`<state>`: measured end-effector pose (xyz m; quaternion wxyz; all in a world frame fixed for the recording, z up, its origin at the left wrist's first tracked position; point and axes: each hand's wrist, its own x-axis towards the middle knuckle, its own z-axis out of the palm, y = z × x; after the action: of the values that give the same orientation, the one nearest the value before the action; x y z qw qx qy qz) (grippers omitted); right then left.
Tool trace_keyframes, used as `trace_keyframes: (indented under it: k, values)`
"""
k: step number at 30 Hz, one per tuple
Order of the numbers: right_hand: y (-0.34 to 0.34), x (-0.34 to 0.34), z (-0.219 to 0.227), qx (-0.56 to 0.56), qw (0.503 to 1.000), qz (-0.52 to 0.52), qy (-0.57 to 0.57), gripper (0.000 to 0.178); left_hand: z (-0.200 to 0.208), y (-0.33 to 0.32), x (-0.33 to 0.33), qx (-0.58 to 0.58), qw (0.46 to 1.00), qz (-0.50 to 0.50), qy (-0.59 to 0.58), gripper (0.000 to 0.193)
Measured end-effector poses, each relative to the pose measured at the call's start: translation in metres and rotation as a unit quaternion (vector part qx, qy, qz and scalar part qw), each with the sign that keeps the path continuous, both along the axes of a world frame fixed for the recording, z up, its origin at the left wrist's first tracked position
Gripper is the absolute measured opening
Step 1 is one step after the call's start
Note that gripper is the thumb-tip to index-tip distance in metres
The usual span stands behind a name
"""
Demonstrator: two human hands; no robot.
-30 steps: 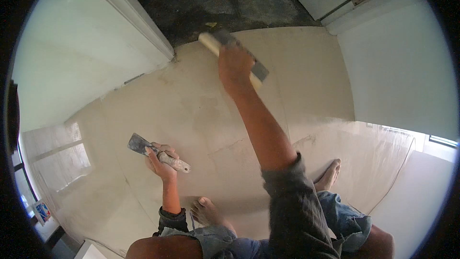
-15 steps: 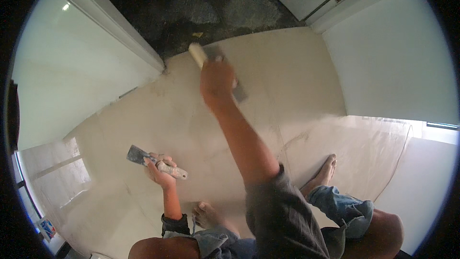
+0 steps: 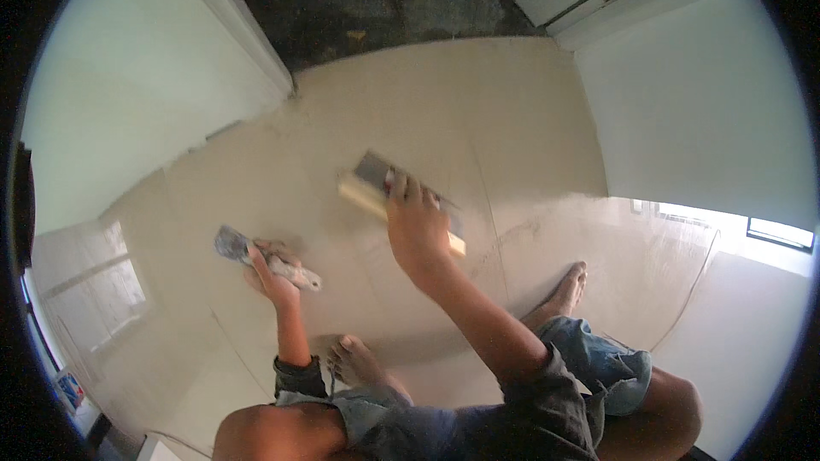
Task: The person smooths a freshly laid floor surface using a trowel and a float. They move across the floor, applying pressure with the tools to level the material, occasionally switching between the two tools to refine the surface.
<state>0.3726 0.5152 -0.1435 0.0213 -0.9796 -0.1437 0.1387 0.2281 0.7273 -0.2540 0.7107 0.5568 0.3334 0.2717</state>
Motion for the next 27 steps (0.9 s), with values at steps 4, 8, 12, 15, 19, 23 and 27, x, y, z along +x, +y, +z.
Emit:
trace_keyframes:
  k: [4,8,12,15,19,23,27]
  values:
    - [-0.079,-0.116,0.005,0.031,0.993,0.111,0.003,0.047,0.013,-0.01,0.02,0.014,1.0,0.021,0.014,0.04]
    - [-0.114,-0.171,-0.007,0.065,0.992,0.111,0.017,0.052,0.025,-0.018,0.044,0.051,0.997,0.003,0.054,0.038]
    - [-0.11,-0.139,-0.017,0.055,0.991,0.119,0.014,0.049,0.019,-0.018,0.046,0.163,0.965,-0.065,0.194,0.027]
    - [-0.108,-0.122,-0.024,0.053,0.988,0.143,0.006,0.05,0.019,-0.002,0.042,0.358,0.883,-0.141,0.269,0.021]
    - [-0.114,-0.131,-0.027,0.071,0.986,0.149,-0.005,0.051,0.016,-0.006,0.039,0.388,0.873,-0.127,0.269,0.018]
    - [-0.1,-0.097,-0.043,0.052,0.985,0.164,-0.034,0.05,0.014,0.005,0.045,0.394,0.883,-0.127,0.223,0.021]
    - [-0.102,-0.089,-0.022,0.058,0.987,0.149,-0.005,0.044,0.003,0.034,0.044,0.321,0.915,-0.15,0.192,0.027]
